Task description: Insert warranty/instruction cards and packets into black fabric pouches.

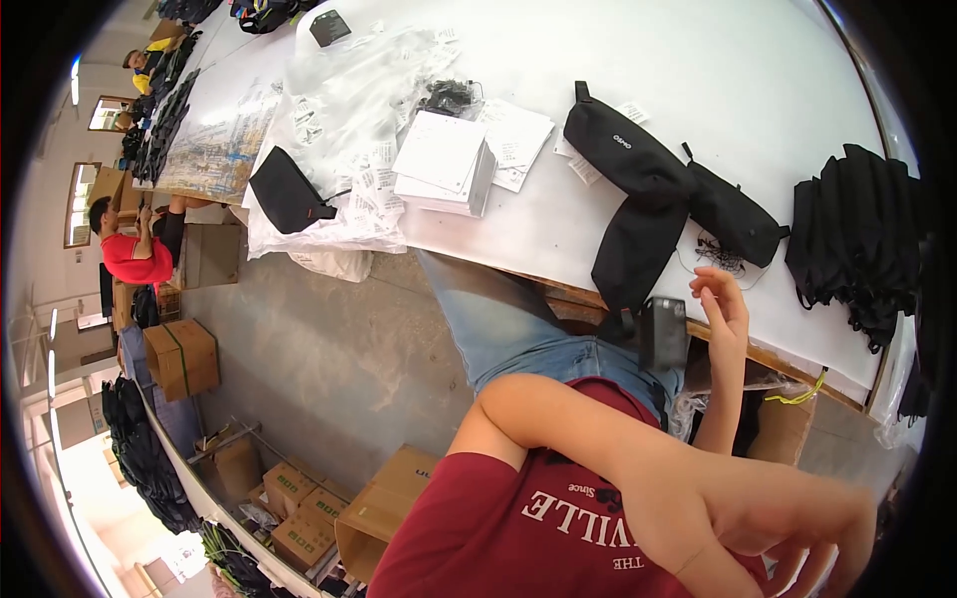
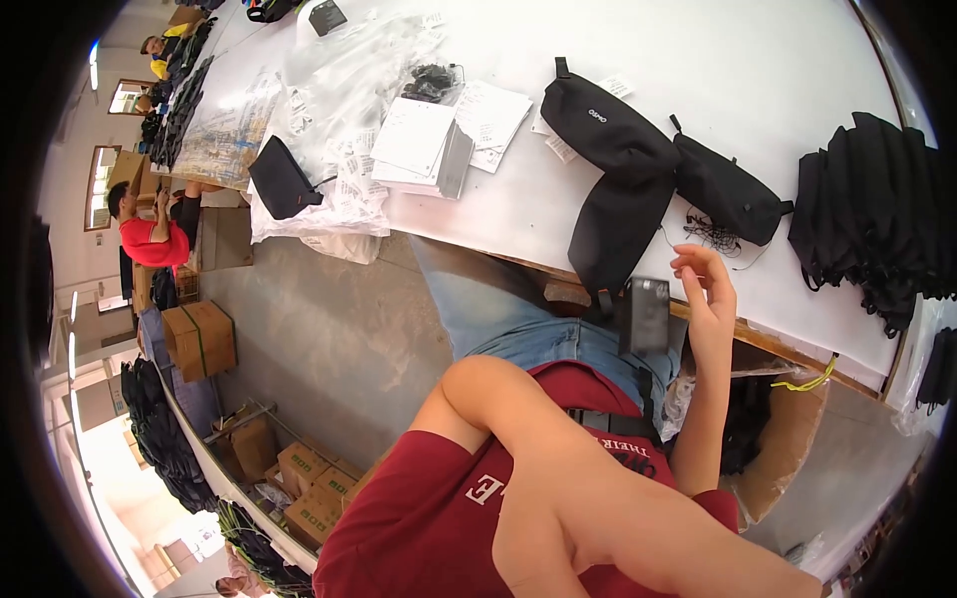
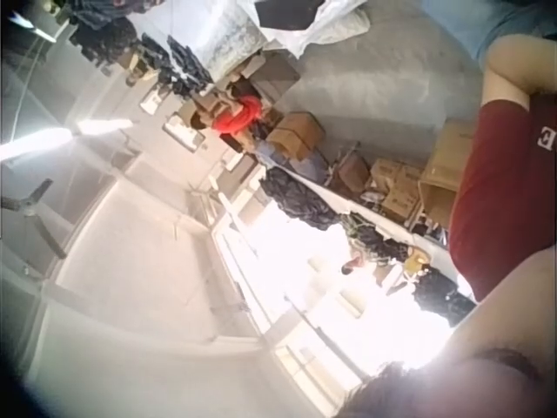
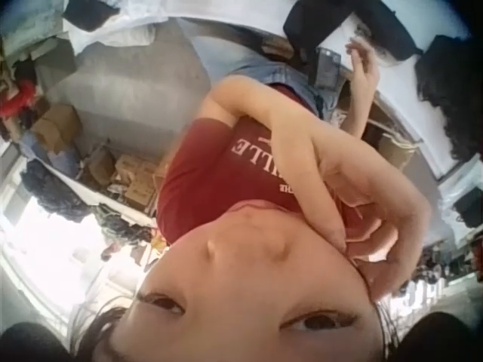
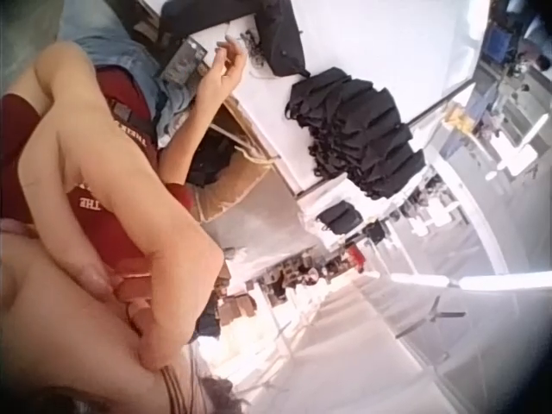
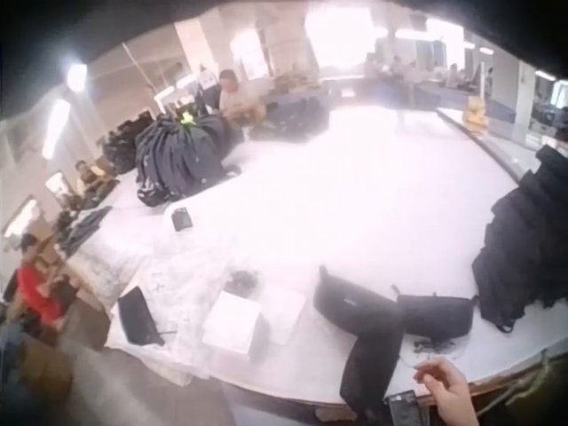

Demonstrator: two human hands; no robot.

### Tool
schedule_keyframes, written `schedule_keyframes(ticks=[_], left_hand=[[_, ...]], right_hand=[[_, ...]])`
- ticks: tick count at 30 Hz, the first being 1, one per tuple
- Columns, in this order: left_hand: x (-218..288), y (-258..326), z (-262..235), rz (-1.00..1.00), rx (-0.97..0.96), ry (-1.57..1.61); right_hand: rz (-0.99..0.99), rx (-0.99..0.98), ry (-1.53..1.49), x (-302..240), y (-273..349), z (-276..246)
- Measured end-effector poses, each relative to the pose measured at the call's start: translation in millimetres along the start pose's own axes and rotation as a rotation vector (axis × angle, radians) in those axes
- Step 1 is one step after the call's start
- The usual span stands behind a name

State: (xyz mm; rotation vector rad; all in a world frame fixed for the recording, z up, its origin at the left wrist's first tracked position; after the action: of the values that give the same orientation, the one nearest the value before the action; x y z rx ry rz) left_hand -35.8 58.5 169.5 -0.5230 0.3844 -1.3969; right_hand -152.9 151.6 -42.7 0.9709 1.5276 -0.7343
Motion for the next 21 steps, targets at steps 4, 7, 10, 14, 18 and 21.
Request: schedule_keyframes(ticks=[4, 7, 10, 14, 18, 21], left_hand=[[-15, 0, -4, -0.088, -0.019, -0.033], [-21, 6, -8, -0.163, -0.053, -0.048], [-25, 4, -3, -0.104, 0.031, 0.013], [-26, 6, -7, -0.137, 0.032, 0.01], [-30, 11, -16, -0.193, -0.016, -0.031], [-12, 22, -38, -0.287, 0.114, -0.317]], right_hand=[[0.077, -0.056, 0.231, 28, -18, 4], [0.152, -0.06, 0.258, 33, -21, 18], [0.2, -0.04, 0.267, 34, -20, 32], [0.09, 0.02, 0.372, 32, -19, 37], [0.083, 0.031, 0.182, 18, -13, 27], [0.051, 0.049, 0.131, -6, 4, 6]])
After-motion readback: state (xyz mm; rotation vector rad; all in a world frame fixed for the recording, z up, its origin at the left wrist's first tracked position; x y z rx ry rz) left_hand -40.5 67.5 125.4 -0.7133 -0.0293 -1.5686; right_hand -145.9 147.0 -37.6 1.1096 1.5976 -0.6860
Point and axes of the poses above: each hand's wrist, its own y-axis away from the middle knuckle, its own z-axis out of the palm, x = y × z, the point moved 3 cm from there along -y, towards the middle knuckle, and after that the axes turned 15 degrees about x, right-handed, at the moved point
